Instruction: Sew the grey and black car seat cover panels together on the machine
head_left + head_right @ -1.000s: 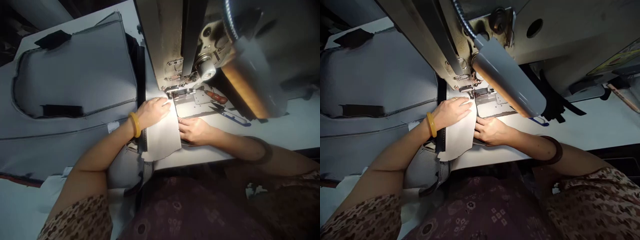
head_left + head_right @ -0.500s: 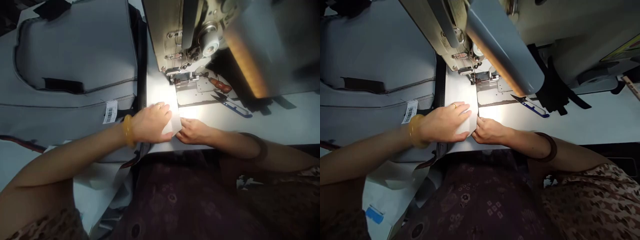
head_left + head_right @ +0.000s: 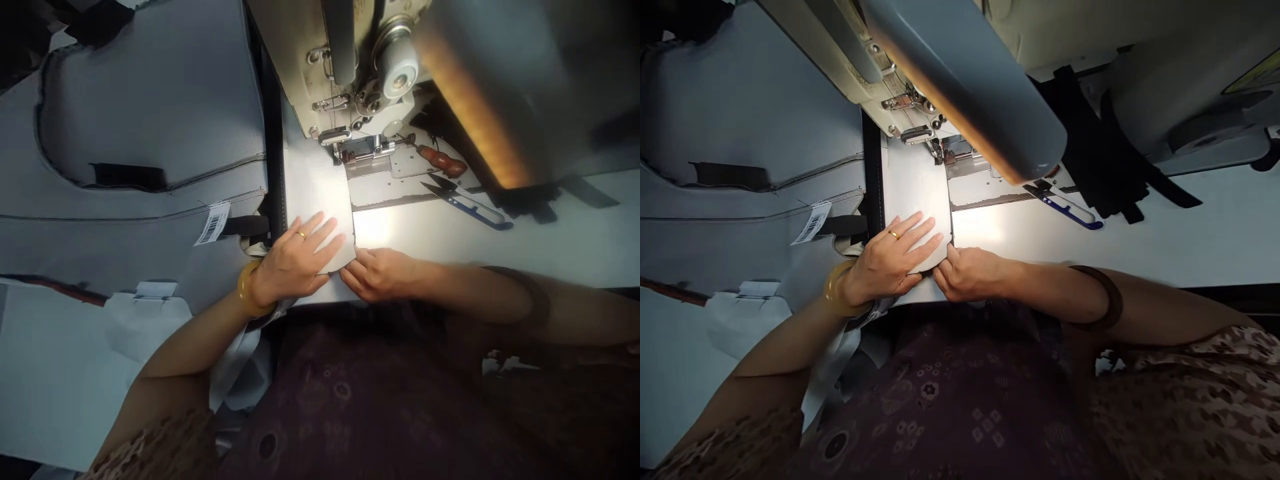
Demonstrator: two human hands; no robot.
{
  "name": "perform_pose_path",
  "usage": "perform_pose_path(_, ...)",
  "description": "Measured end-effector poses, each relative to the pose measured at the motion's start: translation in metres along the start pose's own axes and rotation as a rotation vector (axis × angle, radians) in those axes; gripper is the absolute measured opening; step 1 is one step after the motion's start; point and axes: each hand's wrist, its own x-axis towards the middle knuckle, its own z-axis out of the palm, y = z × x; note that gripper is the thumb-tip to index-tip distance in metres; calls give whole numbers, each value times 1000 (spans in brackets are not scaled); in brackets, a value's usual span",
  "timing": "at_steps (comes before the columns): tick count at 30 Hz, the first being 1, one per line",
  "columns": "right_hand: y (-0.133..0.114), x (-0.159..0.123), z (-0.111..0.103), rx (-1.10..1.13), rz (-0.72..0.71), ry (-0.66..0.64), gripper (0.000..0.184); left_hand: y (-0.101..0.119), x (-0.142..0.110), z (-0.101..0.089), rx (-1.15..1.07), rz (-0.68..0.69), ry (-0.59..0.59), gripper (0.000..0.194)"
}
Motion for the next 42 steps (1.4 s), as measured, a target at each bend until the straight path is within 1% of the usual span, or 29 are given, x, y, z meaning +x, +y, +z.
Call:
perform_pose_path(2, 0, 0, 0, 24, -2, -18, 27, -3, -2, 2, -15, 16, 19, 54)
perform_pose_path(6, 1, 0, -1, 62, 50, 10, 25, -6, -5, 3, -86, 35, 48, 51)
perform_pose_path(9, 1, 0, 0, 57, 63, 4, 24, -3, -3, 0, -127, -19, 23, 50)
perform_pose_path(12, 0, 0, 0, 62, 68, -9, 25, 2, -1, -3, -116, -63, -15, 51)
perform_pose_path(17, 1, 1, -4, 46, 97, 36, 25, 4, 2, -4, -78, -55, 16, 49)
perform_pose_path(23, 7, 2, -8, 81, 115, 27, 26, 4, 6, -4, -75, -97, 2, 48)
perform_pose_path(27, 12, -2, -3, 138, 180, 44, 27, -1, 13, -4, -79, -118, -17, 48)
perform_pose_path(29, 15, -4, 0, 167, 204, 41, 27, -4, 17, -5, -79, -122, -8, 47)
perform_pose_path(34, 25, -8, 4, 221, 240, 10, 31, -10, 27, -8, -87, -162, -7, 44)
perform_pose_path(37, 31, -8, 4, 270, 250, -11, 31, -13, 31, -9, -104, -186, -21, 42)
perform_pose_path(42, 39, -7, 5, 375, 291, -29, 28, -19, 35, -9, -125, -211, -9, 42)
